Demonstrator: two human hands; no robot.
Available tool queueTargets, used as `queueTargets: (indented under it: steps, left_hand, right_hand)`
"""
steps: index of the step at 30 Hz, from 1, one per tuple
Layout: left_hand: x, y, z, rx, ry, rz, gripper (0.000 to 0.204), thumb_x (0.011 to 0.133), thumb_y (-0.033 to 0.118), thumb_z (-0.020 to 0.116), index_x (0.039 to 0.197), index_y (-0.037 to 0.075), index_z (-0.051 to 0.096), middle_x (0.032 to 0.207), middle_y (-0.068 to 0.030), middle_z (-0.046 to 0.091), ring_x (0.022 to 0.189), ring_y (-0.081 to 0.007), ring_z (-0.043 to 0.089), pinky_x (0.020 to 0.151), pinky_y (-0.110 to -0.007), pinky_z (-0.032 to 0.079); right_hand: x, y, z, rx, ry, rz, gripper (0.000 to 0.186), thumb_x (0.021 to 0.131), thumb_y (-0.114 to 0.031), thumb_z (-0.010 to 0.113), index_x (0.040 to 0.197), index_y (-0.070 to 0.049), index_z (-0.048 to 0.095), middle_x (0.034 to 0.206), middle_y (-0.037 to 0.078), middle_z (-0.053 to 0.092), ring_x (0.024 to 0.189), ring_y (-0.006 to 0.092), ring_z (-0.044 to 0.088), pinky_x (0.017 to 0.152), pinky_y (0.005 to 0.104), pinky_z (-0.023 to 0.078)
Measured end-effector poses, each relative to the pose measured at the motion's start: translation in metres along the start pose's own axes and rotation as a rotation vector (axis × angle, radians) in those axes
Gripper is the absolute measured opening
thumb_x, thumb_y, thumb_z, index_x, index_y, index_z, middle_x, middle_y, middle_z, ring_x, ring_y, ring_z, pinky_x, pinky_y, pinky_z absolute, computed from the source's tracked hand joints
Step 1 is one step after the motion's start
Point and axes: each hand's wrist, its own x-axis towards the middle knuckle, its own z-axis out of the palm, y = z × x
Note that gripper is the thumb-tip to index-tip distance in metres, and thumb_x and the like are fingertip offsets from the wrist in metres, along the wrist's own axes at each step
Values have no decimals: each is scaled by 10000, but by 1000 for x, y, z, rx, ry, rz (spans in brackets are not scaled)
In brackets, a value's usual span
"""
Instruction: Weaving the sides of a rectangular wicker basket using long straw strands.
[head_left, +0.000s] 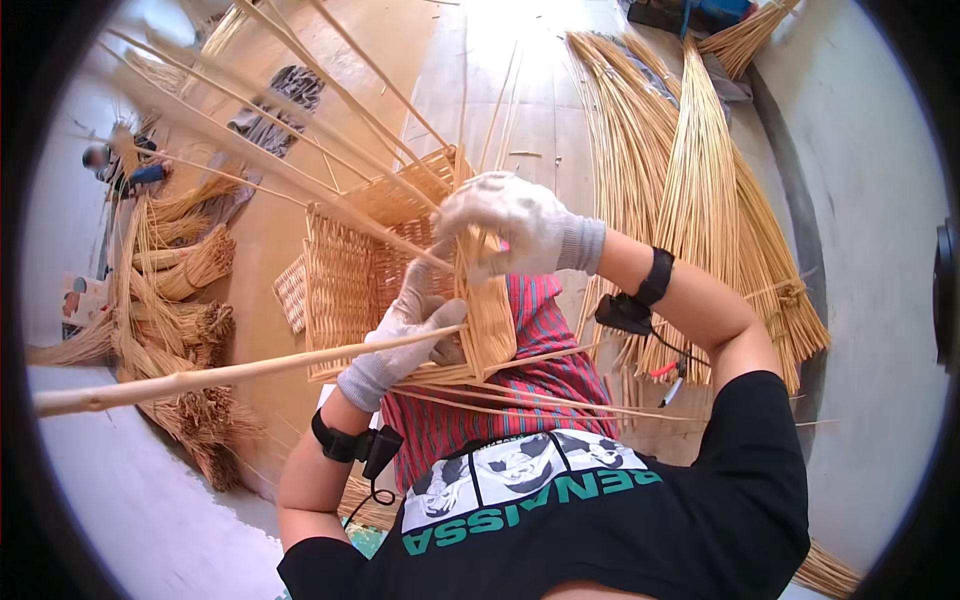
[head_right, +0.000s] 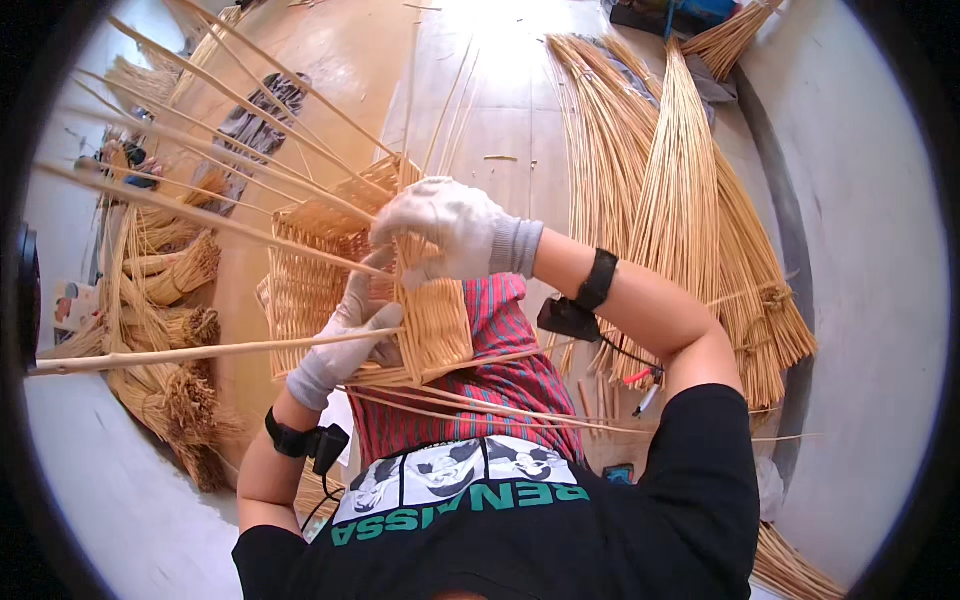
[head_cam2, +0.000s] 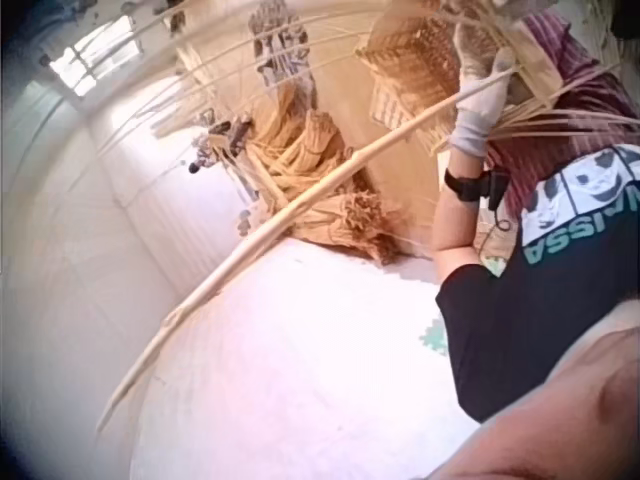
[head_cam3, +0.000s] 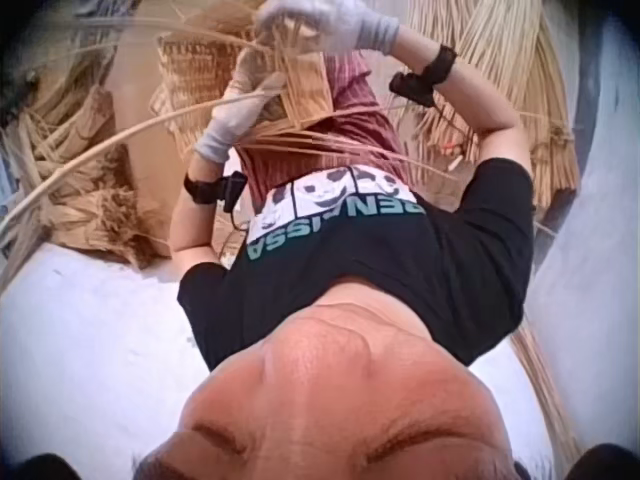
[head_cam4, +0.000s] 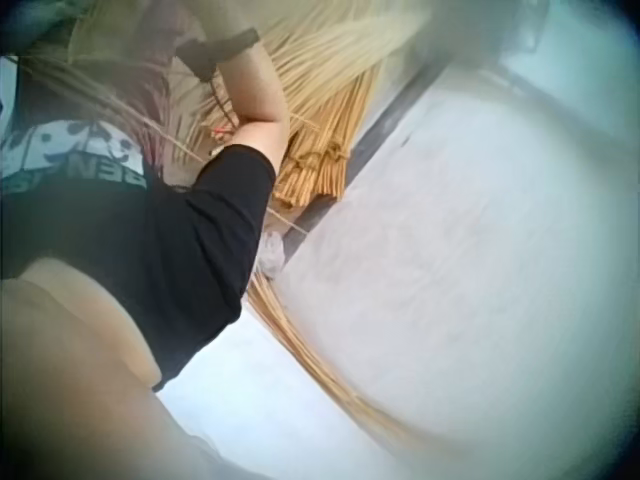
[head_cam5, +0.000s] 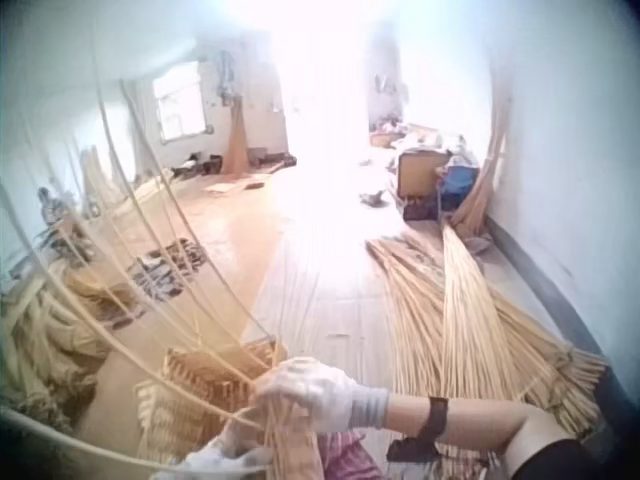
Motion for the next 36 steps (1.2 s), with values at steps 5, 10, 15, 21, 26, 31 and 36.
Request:
queueTargets:
  steps: [5, 10, 15, 21, 26, 31, 36]
  left_hand:
    - [-13, -12, 4, 273, -2, 90, 325, 1015, 310, 654, 1244, 82, 615, 983, -60, 666, 874, -118, 641, 718, -275, 562]
    - [-11, -12, 28, 778, 97, 193, 443, 946, 458, 697, 1013, 20, 701, 896, -209, 688, 820, -368, 690, 731, -433, 558]
    - [-8, -33, 29, 998, 239, 315, 426, 955, 436, 667, 870, 20, 698, 805, -198, 685, 755, -388, 681, 680, -472, 543]
    - [-5, -12, 22, 1007, 192, 357, 430, 981, 424, 626, 849, 23, 703, 797, -226, 682, 745, -381, 687, 645, -472, 537]
    - [1, -15, 25, 1146, 151, 209, 408, 992, 425, 606, 903, 47, 728, 786, -208, 690, 750, -383, 694, 667, -479, 540]
    - [-5, 3, 32, 969, 163, 244, 410, 1003, 428, 589, 915, 52, 725, 822, -209, 697, 794, -390, 694, 720, -483, 542]
    - [-17, -1, 24, 822, 130, 307, 428, 932, 421, 702, 1018, 4, 660, 868, -217, 658, 841, -418, 653, 782, -489, 509]
  right_hand:
    - [2, 13, -3, -23, -167, -232, 455, 698, -442, 861, 1090, -230, 768, 1141, 14, 726, 1195, 268, 625, 1088, 491, 433]
    - [11, 4, -6, -86, -216, -181, 375, 674, -464, 863, 967, -242, 790, 1041, -36, 729, 1112, 226, 646, 1096, 490, 415]
    - [15, 5, 2, -94, -204, -189, 305, 668, -426, 867, 894, -238, 788, 951, -62, 723, 1078, 211, 649, 1107, 508, 398]
    - [-4, 5, 9, -97, -36, -151, 332, 709, -349, 862, 1001, -222, 770, 1030, -15, 704, 1084, 244, 642, 1087, 506, 420]
    - [11, -88, -33, -16, -2, 211, 393, 772, -277, 823, 1142, -185, 726, 1043, 82, 683, 999, 303, 678, 858, 419, 557]
    - [-2, -97, 18, 941, 351, 489, 303, 1025, -331, 610, 1025, -36, 677, 954, 71, 705, 879, 226, 698, 799, 377, 579]
    - [-31, -65, 28, 1536, 798, 971, 390, 1074, -415, 535, 988, -51, 646, 944, 70, 699, 868, 210, 685, 827, 381, 579]
